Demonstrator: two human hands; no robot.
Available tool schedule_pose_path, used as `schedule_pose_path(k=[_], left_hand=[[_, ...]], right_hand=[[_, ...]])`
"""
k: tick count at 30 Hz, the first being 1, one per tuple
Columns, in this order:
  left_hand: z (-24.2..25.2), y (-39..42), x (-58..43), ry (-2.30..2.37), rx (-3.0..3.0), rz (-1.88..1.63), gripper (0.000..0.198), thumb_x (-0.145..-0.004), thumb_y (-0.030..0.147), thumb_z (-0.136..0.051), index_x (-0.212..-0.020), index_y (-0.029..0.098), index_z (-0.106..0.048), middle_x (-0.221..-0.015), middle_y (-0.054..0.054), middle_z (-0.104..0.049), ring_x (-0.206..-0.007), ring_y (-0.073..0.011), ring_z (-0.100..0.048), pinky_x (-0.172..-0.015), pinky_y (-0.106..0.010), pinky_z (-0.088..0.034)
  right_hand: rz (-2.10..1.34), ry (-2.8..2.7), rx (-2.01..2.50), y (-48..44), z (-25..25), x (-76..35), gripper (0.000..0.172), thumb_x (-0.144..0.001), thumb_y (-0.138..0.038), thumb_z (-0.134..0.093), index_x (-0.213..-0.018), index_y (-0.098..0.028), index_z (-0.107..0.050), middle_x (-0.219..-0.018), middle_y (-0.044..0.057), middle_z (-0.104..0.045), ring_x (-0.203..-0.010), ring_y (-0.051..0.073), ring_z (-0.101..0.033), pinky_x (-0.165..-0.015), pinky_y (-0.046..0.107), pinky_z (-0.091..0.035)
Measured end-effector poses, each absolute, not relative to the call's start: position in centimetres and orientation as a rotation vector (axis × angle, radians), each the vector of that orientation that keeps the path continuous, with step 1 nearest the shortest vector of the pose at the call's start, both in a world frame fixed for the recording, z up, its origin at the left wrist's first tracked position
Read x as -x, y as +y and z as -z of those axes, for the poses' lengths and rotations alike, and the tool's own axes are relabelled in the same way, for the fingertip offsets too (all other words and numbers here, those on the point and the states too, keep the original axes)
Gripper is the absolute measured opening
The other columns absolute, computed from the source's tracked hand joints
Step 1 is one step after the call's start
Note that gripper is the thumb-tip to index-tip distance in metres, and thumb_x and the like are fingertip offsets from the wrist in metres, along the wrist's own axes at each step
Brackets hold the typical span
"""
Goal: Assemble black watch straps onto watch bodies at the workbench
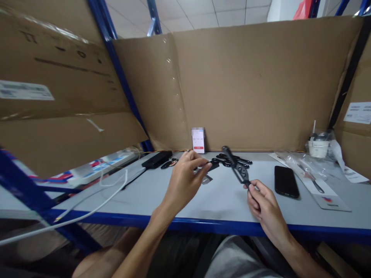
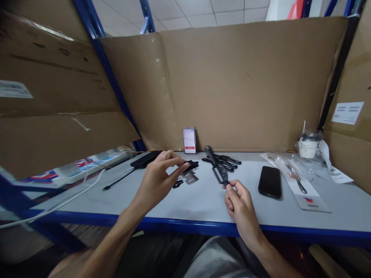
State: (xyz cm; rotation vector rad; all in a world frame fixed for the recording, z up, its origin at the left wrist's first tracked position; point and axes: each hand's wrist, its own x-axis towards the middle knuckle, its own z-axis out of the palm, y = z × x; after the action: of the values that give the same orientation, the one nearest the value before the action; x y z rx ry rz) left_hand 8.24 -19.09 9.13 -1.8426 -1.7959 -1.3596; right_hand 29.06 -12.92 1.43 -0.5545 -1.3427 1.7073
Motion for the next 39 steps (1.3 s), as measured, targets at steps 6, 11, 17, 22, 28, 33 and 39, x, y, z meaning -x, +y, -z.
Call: schedule_pose_path(k=[6, 11, 17, 22, 28, 33, 39], left_hand=[[-6.3, -17.3, -6.3, -2.205, 2.162, 1.027, 0.023, -0.084, 0.030, -0.056, -0.067, 0.018, -0.065, -0.061, -0.002, -0.061, -0.059, -0.0156, -0.049, -0.057, -0.026, -0.029], [-4.4, -16.1, -6.4, -2.260, 2.225, 0.950, 0.018, -0.081, 0.029, -0.057, -0.073, 0.018, -0.069, -0.066, -0.003, -0.066, -0.064, -0.0182, -0.055, -0.061, -0.027, -0.032], [-3.9, -15.9, -6.3, -2.231, 2.290, 0.903, 0.018, -0.081, 0.030, -0.056, -0.072, 0.019, -0.067, -0.066, -0.004, -0.066, -0.065, -0.0191, -0.056, -0.063, -0.028, -0.034], [-3.0, -15.0, -6.6, -2.323, 2.161, 1.107, 0.018, -0.082, 0.034, -0.054, -0.071, 0.020, -0.054, -0.061, -0.002, -0.063, -0.057, -0.0173, -0.055, -0.057, -0.028, -0.036], [-4.3, -15.8, -8.5, -2.319, 2.257, 2.064, 0.037, -0.080, 0.054, -0.061, -0.084, 0.022, -0.043, -0.069, -0.003, -0.069, -0.055, -0.0197, -0.067, -0.048, -0.027, -0.046], [-5.5, -16.3, -8.5, -2.243, 2.251, 2.124, 0.037, -0.077, 0.051, -0.067, -0.081, 0.020, -0.049, -0.054, 0.005, -0.055, -0.042, -0.0124, -0.054, -0.041, -0.024, -0.045], [-3.7, -14.9, -6.1, -2.376, 2.235, 1.687, 0.028, -0.079, 0.045, -0.061, -0.078, 0.017, -0.060, -0.051, 0.006, -0.042, -0.044, -0.0109, -0.041, -0.043, -0.024, -0.038]], right_hand=[[-1.805, -1.238, 0.531, -12.6, -1.8, -29.3, 0.042, -0.077, -0.055, -0.072, -0.088, -0.020, -0.051, -0.057, -0.009, -0.042, -0.041, 0.003, -0.021, -0.037, 0.019, -0.012], [-1.786, -1.362, 0.512, -12.7, -1.7, -29.1, 0.041, -0.079, -0.055, -0.070, -0.089, -0.019, -0.052, -0.053, -0.011, -0.039, -0.040, 0.003, -0.018, -0.037, 0.019, -0.011], [-1.842, -1.379, 0.470, -12.6, -1.6, -29.1, 0.040, -0.081, -0.054, -0.070, -0.092, -0.018, -0.055, -0.052, -0.011, -0.038, -0.038, 0.002, -0.016, -0.036, 0.020, -0.009], [-1.902, -1.193, 0.422, -12.1, -1.6, -29.1, 0.038, -0.079, -0.049, -0.074, -0.093, -0.020, -0.053, -0.054, -0.011, -0.041, -0.038, 0.001, -0.015, -0.037, 0.020, -0.006], [-1.916, -1.147, 0.395, -12.3, -1.7, -29.2, 0.040, -0.076, -0.048, -0.078, -0.083, -0.019, -0.053, -0.049, -0.012, -0.033, -0.040, 0.002, -0.014, -0.039, 0.021, -0.006], [-1.889, -1.165, 0.421, -12.6, -1.7, -29.1, 0.040, -0.076, -0.049, -0.078, -0.084, -0.018, -0.054, -0.049, -0.011, -0.034, -0.041, 0.003, -0.015, -0.040, 0.021, -0.006], [-1.949, -1.155, 0.421, -12.3, -1.7, -29.1, 0.043, -0.072, -0.051, -0.081, -0.085, -0.016, -0.058, -0.049, -0.011, -0.034, -0.040, 0.002, -0.014, -0.039, 0.021, -0.006]])
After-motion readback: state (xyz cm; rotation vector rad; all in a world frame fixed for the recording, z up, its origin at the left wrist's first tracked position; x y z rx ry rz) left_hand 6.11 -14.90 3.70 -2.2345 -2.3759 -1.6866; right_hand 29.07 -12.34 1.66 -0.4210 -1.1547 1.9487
